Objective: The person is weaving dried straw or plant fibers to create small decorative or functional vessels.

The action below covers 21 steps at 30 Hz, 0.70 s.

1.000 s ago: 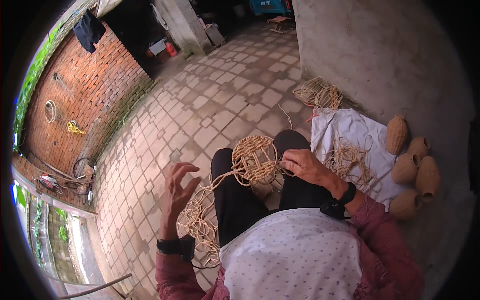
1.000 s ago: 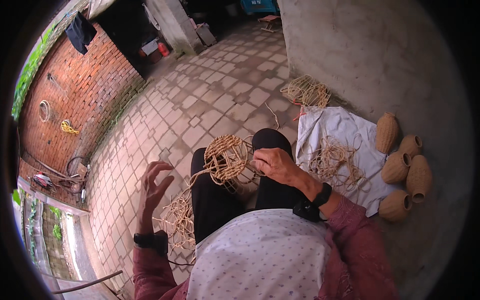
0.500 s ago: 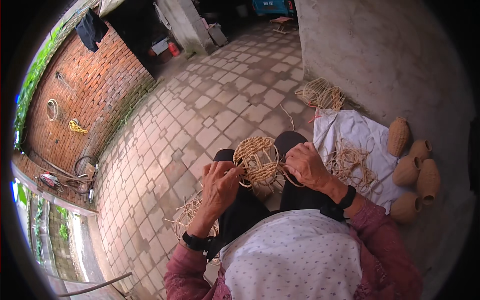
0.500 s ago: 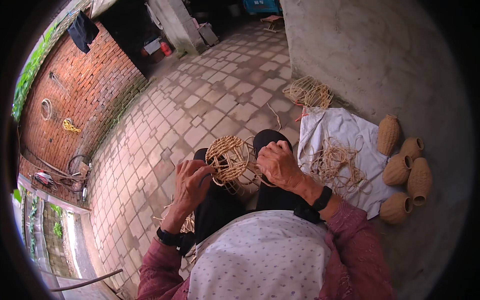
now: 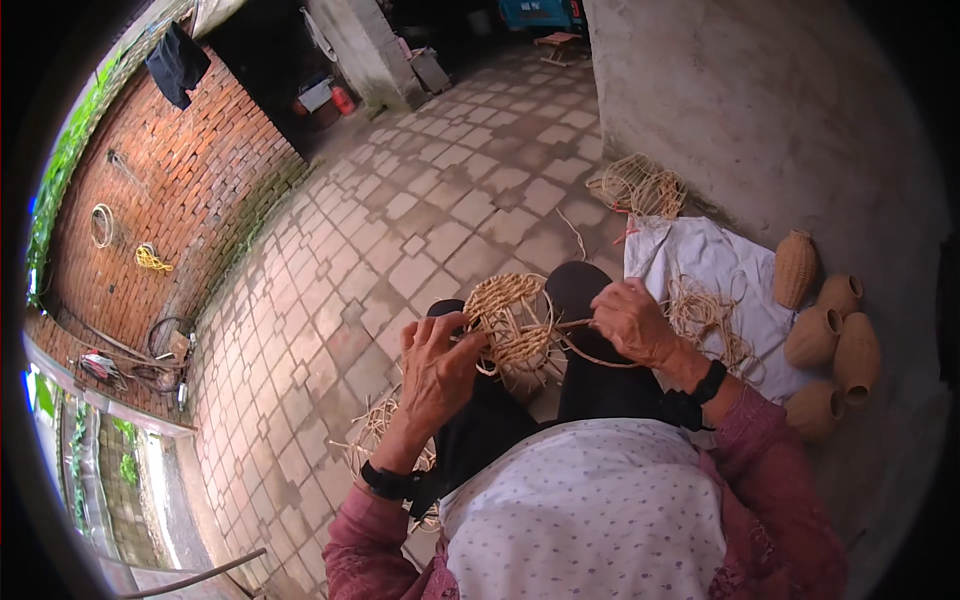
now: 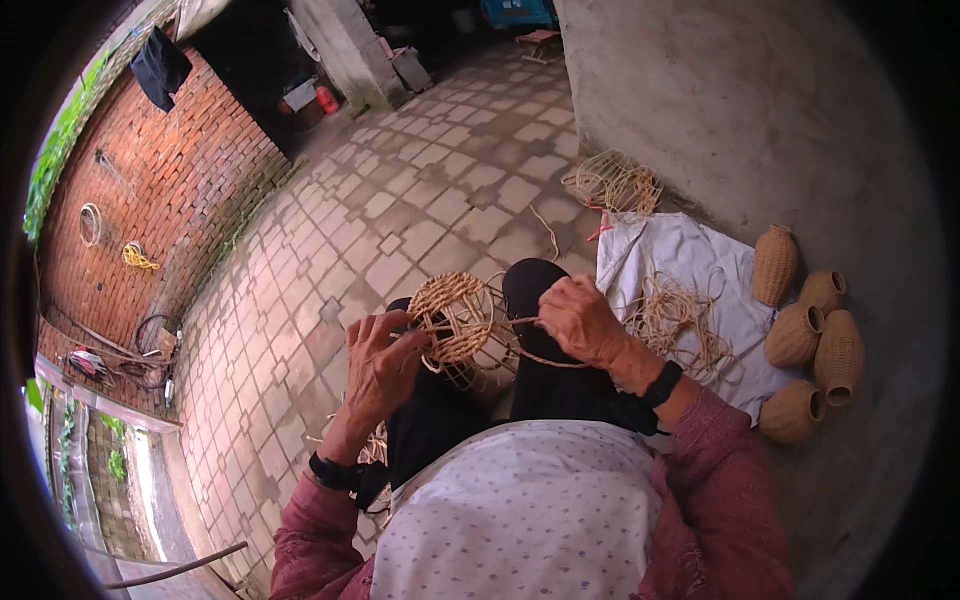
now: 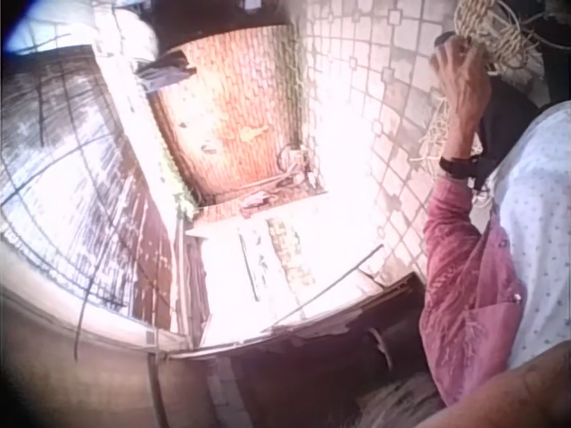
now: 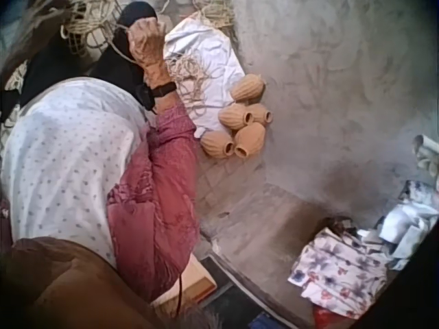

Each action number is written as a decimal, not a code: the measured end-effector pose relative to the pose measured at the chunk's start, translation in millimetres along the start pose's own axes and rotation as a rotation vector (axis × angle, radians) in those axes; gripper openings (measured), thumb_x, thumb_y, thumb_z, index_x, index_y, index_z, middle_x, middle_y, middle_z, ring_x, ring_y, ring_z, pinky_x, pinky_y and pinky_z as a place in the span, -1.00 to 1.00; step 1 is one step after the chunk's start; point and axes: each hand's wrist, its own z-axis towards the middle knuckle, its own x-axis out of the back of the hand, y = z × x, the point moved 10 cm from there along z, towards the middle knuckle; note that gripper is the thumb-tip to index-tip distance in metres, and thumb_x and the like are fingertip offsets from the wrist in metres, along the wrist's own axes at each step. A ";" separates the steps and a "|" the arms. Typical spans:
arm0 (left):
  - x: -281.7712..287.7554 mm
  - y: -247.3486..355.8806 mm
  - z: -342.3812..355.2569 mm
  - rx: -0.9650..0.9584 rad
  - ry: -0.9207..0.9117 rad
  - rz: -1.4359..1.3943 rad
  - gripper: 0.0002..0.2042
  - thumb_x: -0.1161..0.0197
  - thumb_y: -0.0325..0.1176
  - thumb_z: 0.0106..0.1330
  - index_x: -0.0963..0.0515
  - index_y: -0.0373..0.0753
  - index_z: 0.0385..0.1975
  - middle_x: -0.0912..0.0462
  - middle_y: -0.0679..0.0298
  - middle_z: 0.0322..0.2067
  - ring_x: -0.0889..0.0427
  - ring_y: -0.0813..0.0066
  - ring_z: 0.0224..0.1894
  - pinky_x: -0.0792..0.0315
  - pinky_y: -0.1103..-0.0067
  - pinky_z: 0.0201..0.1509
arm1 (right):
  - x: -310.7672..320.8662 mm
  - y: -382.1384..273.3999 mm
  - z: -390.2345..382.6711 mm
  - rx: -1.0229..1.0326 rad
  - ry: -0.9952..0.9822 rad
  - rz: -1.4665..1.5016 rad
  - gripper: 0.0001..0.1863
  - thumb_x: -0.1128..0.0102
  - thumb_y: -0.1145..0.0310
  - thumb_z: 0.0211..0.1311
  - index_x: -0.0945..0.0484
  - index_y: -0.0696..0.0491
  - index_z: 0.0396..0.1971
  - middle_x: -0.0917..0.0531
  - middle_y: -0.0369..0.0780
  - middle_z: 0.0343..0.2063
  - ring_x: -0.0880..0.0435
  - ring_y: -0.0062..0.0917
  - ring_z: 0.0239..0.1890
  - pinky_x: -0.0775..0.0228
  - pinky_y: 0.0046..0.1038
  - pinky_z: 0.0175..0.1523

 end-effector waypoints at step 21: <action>19.8 -61.5 0.6 0.420 0.166 -0.251 -0.79 -0.27 -0.17 0.26 -0.59 -0.17 -0.30 -0.67 0.20 -0.36 -0.59 0.18 -0.21 -0.35 0.32 -0.03 | -22.2 -2.6 10.8 -0.162 -0.108 0.460 -0.86 -0.14 0.38 0.25 -0.61 0.11 -0.30 -0.63 -0.16 -0.40 -0.65 -0.23 -0.29 -0.47 -0.30 -0.17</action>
